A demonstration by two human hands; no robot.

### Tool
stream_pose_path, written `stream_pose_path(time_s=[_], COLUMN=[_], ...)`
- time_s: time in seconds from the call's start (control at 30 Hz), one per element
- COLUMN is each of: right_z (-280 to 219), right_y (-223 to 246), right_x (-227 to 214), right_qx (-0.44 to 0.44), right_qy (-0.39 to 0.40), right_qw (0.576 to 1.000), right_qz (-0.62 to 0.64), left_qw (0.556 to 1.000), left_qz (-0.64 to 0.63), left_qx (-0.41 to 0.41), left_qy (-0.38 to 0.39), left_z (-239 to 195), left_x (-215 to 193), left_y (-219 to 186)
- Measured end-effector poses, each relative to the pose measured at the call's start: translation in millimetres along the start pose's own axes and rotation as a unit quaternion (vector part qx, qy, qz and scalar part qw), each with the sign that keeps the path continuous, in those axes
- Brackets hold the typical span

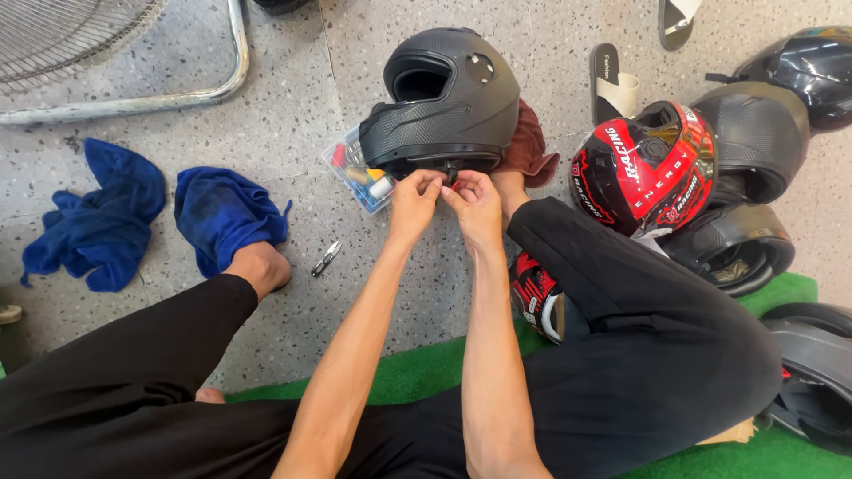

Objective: The person sits on the floor repairing a black motorcycle helmet. They unscrew and remove the chin strap buckle with a screwdriver, handle small red plastic parts from a parts box, thread and reposition the strap, and rub a small pad against the helmet surface.

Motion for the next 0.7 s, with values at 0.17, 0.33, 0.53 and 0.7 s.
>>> stream_pose_path(time_s=[0.17,0.33,0.53,0.7], right_z=[-1.2,-7.1,-6.2,0.3], right_y=[-5.1,11.5,2.0,-13.5], right_x=[-2.9,2.9,-11.8,-26.8], right_qx=[-0.038,-0.063,-0.06,0.032], right_qy=[0.001,0.022,0.057,0.001], right_qw=[0.998,0.996,0.996,0.999], right_qz=[-0.041,-0.057,-0.028,-0.043], left_qw=[0.999,1.0,0.999,0.989], left_qz=[-0.007,-0.013,0.031,0.111], left_qx=[-0.025,-0.008,0.012,0.099], left_qy=[0.022,0.022,-0.007,-0.002], left_z=[-12.9,-3.3,2.0,-17.1], left_x=[-0.7,-0.8,4.9,-2.3], left_y=[-20.3,-3.8,13.7,-0.2])
Point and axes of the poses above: each hand's wrist, its own z-axis towards the middle knuckle, its own x-axis out of the palm, y = z × x, the point moved 2 cm from there along z, towards the middle knuckle, and after that the axes turned 9 degrees about -x, right-handed, at the moved point
